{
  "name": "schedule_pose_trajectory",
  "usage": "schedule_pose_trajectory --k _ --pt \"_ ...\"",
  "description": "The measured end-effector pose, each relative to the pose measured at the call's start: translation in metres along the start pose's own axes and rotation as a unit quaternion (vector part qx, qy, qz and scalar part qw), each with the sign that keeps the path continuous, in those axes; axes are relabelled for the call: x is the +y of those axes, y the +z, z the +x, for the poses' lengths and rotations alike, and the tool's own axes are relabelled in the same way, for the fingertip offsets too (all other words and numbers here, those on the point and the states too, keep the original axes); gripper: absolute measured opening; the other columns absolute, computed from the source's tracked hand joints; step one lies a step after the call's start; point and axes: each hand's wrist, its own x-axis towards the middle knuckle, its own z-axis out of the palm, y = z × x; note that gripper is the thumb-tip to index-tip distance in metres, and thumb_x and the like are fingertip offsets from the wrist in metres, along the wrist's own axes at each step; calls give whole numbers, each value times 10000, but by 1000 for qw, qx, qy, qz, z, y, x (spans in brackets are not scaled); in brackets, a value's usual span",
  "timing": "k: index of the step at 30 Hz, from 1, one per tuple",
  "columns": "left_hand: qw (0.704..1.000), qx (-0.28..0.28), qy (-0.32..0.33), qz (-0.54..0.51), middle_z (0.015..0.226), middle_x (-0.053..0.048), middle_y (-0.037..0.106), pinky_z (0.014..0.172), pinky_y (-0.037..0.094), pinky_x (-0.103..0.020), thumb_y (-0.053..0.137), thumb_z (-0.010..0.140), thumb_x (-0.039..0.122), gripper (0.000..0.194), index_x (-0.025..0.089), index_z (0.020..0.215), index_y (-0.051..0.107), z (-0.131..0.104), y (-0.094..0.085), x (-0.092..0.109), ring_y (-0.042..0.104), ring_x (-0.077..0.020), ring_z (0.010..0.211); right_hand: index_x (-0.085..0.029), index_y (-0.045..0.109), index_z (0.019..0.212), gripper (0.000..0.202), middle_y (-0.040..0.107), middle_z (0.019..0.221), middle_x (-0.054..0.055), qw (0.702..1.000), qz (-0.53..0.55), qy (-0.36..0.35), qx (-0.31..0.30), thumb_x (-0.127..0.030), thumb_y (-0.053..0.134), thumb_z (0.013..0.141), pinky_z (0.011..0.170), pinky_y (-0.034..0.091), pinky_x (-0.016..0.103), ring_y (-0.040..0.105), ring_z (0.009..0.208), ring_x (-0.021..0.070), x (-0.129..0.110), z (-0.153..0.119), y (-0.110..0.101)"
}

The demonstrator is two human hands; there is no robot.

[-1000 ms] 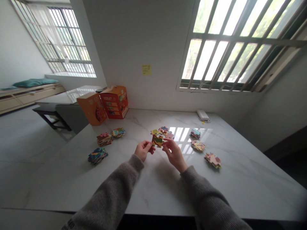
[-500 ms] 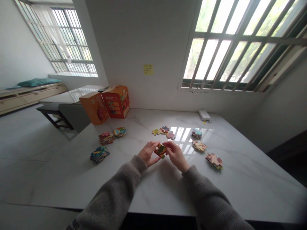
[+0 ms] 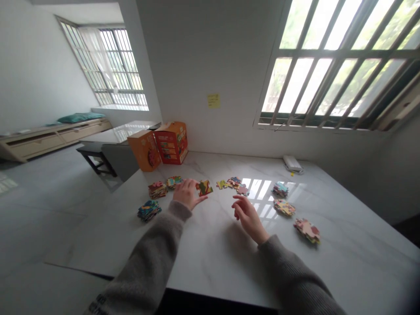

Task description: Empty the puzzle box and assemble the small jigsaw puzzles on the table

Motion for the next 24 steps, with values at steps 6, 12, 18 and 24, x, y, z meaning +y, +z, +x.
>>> schedule_pose_trajectory --k 6,12,18,24 --pt "976 -101 -143 126 1151 -157 589 959 340 -448 593 759 693 599 176 1064 603 47 -34 -90 467 -353 1145 -219 535 1182 296 587 801 4 999 -45 -13 -28 -388 495 943 553 447 255 512 594 119 5 -2 2" --pt "947 -221 -196 128 1215 -165 580 963 364 -435 626 730 657 589 192 1093 625 62 -26 -130 470 -365 1187 -218 525 1197 294 586 802 5 997 -68 -21 -31 -375 481 952 569 450 261 499 588 119 1 -1 -1" --pt "944 -246 -197 101 1214 -182 596 927 390 -451 657 698 648 614 202 1121 651 54 -10 -143 476 -398 1202 -213 524 1195 295 589 801 8 996 -81 -21 -29 -371 476 950 584 456 269 510 601 130 -4 -1 -3" --pt "958 -226 -148 99 1218 -149 598 943 398 -444 592 789 516 539 224 1242 617 52 -6 -137 474 -368 1205 -207 531 1197 299 591 791 6 997 -76 -22 -11 -349 479 939 581 458 265 519 602 131 -2 3 -10"
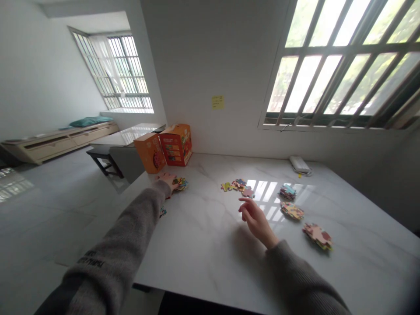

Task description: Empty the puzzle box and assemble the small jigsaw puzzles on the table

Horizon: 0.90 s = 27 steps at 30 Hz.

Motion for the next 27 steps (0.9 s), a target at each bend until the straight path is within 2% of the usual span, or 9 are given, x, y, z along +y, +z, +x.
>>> schedule_pose_trajectory --k 3,7,11,14,18,21,24,27 --pt "997 26 63 -23 1213 -133 603 949 418 -436 540 839 421 450 207 1225 626 -3 6 34 501 -338 1182 -200 548 1170 282 599 774 2 1000 -8 5 22 -322 478 925 595 466 269 533 607 136 4 4 -6" --pt "983 8 168 -71 1177 -87 629 977 437 -350 527 867 364 404 219 1233 620 -10 28 107 561 -250 1125 -194 603 1088 237 614 745 7 995 -92 -11 36 -253 468 903 659 469 294 560 656 158 13 8 -11" --pt "975 10 201 -96 1332 -92 544 1016 429 -377 567 843 387 522 262 1349 535 -14 55 176 490 -268 1234 -198 664 954 207 647 834 54 967 -242 -76 37 -162 480 865 824 443 359 572 858 213 25 9 -15" --pt "972 26 205 -113 1469 -106 427 1065 385 -451 543 860 451 600 286 1428 442 -10 65 215 394 -299 1332 -208 674 962 220 660 930 76 948 -309 -71 28 -144 488 865 865 419 375 555 947 237 30 9 -17" --pt "959 29 258 -116 1551 -92 336 1142 259 -525 487 886 526 610 320 1454 403 4 64 256 310 -315 1392 -215 669 1000 234 655 971 72 940 -338 -51 24 -143 489 868 863 404 359 550 966 236 31 10 -20" --pt "956 -3 273 -107 1581 -70 297 1152 173 -601 457 895 556 600 348 1455 403 16 60 281 244 -344 1424 -217 668 999 230 659 945 67 930 -364 -32 40 -151 489 870 850 389 349 553 959 237 33 12 -24" --pt "951 -50 291 -92 1599 -62 266 1124 108 -687 449 882 611 609 373 1442 423 24 60 297 201 -389 1437 -205 664 1016 226 670 945 77 913 -399 0 87 -163 493 874 843 374 346 557 942 239 37 15 -31" --pt "948 -80 297 -83 1584 -59 294 1103 127 -713 448 864 652 613 385 1415 454 26 63 303 223 -403 1425 -196 656 1060 244 671 965 88 899 -420 22 124 -175 495 879 849 368 347 553 948 245 41 18 -37"
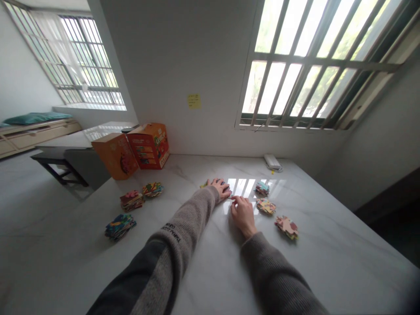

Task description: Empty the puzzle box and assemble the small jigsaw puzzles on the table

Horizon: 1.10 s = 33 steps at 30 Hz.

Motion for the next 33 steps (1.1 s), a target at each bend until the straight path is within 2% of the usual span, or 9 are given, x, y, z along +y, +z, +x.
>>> schedule_pose_trajectory --k 4,8,15,20,23,25,28,30,33 --pt "1000 9 25 11 1575 -49 314 1137 181 -631 417 884 645 609 370 1428 436 -12 7 -4 248 -357 1427 -197 651 1070 246 668 972 87 1000 -6 12 -2 -182 488 886 846 360 345 547 953 245 5 4 0" --pt "998 15 49 24 1591 -17 298 1166 164 -574 401 902 638 585 403 1437 411 -43 13 -14 226 -322 1452 -200 650 1075 244 664 973 83 1000 -12 5 -16 -193 491 890 834 355 350 544 950 247 4 4 0" --pt "995 78 52 24 1540 -29 387 1159 228 -487 414 907 626 569 359 1406 470 -105 20 -18 315 -308 1405 -224 657 1085 234 622 1030 113 995 -47 -62 -60 -330 543 910 864 353 394 510 1019 281 -12 -8 1" --pt "994 103 35 17 1522 -20 413 1127 270 -469 413 926 588 521 365 1392 482 -132 24 -13 348 -298 1374 -250 642 1106 297 591 1114 108 987 -29 -105 -118 -424 625 865 910 363 422 489 1074 290 -17 -13 -1" --pt "992 123 17 2 1512 -44 419 1112 276 -464 447 926 540 546 345 1436 426 -141 19 -14 355 -288 1369 -256 642 1092 253 591 1125 98 984 -24 -108 -139 -371 625 867 915 371 415 488 1090 286 -19 -14 -2" --pt "988 157 -1 -9 1478 -67 452 1104 277 -455 478 923 476 541 312 1436 427 -147 12 -17 375 -276 1349 -260 611 1182 312 589 1146 103 984 -23 -112 -138 -305 606 873 917 374 409 488 1100 285 -22 -15 -3" --pt "982 185 -19 -19 1300 -82 576 1020 349 -424 505 912 407 403 276 1288 571 -157 -1 -24 475 -265 1216 -281 552 1293 425 582 1171 100 980 -7 -138 -140 -302 609 873 938 370 408 494 1101 276 -27 -18 -5" --pt "984 176 -38 -16 1152 -88 618 931 398 -400 525 901 398 321 260 1166 642 -164 -6 -32 524 -263 1101 -293 588 1229 391 579 1166 86 977 5 -146 -154 -346 652 847 948 368 409 497 1091 270 -29 -18 -7" --pt "984 164 -68 -11 1066 -96 619 871 419 -383 575 871 374 294 247 1120 666 -173 -8 -46 539 -269 1045 -260 626 1070 286 577 1135 74 978 21 -122 -169 -336 698 804 935 383 394 500 1075 258 -33 -18 -7"
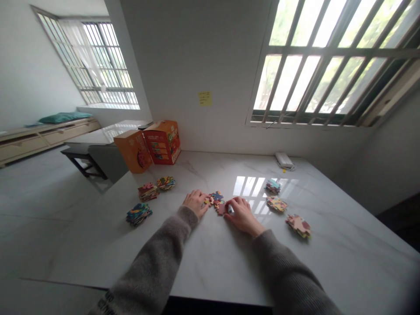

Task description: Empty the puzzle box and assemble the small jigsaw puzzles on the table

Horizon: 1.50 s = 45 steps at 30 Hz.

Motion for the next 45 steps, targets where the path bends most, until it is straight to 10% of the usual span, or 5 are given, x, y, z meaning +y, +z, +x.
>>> schedule_pose_trajectory --k 12,20,28,38,45 --pt "972 42 73 -219 922 -54 714 869 468 -361 568 842 250 264 209 1087 658 -4 13 17 635 -200 855 -203 478 1351 605 543 1131 104 991 99 -64 70 -195 683 781 919 486 402 565 998 239 -1 0 2" --pt "814 19 -73 -576 701 -34 682 538 464 -266 684 757 549 411 160 875 627 3 25 29 593 -133 555 -270 448 1398 574 521 1150 98 962 184 -125 158 -217 633 857 907 528 398 594 983 225 -22 -6 -8" --pt "727 89 -112 -672 687 -21 686 572 500 -248 832 603 552 564 128 923 642 7 20 25 618 -128 600 -250 584 1139 256 622 1018 73 955 185 -193 130 -135 548 914 837 529 381 599 956 222 -33 -10 1" --pt "745 87 -118 -651 623 -14 664 563 497 -243 839 585 552 499 132 731 612 3 19 31 608 -124 564 -238 575 1014 160 571 1219 99 956 170 -197 137 -160 620 882 916 524 388 584 1101 234 -37 -11 -11" --pt "712 66 -112 -690 747 -41 689 548 528 -266 731 722 576 514 121 944 642 5 25 25 636 -142 601 -250 521 1154 278 599 1186 87 952 187 -166 175 -236 634 900 832 551 356 638 940 199 -28 -9 -8"
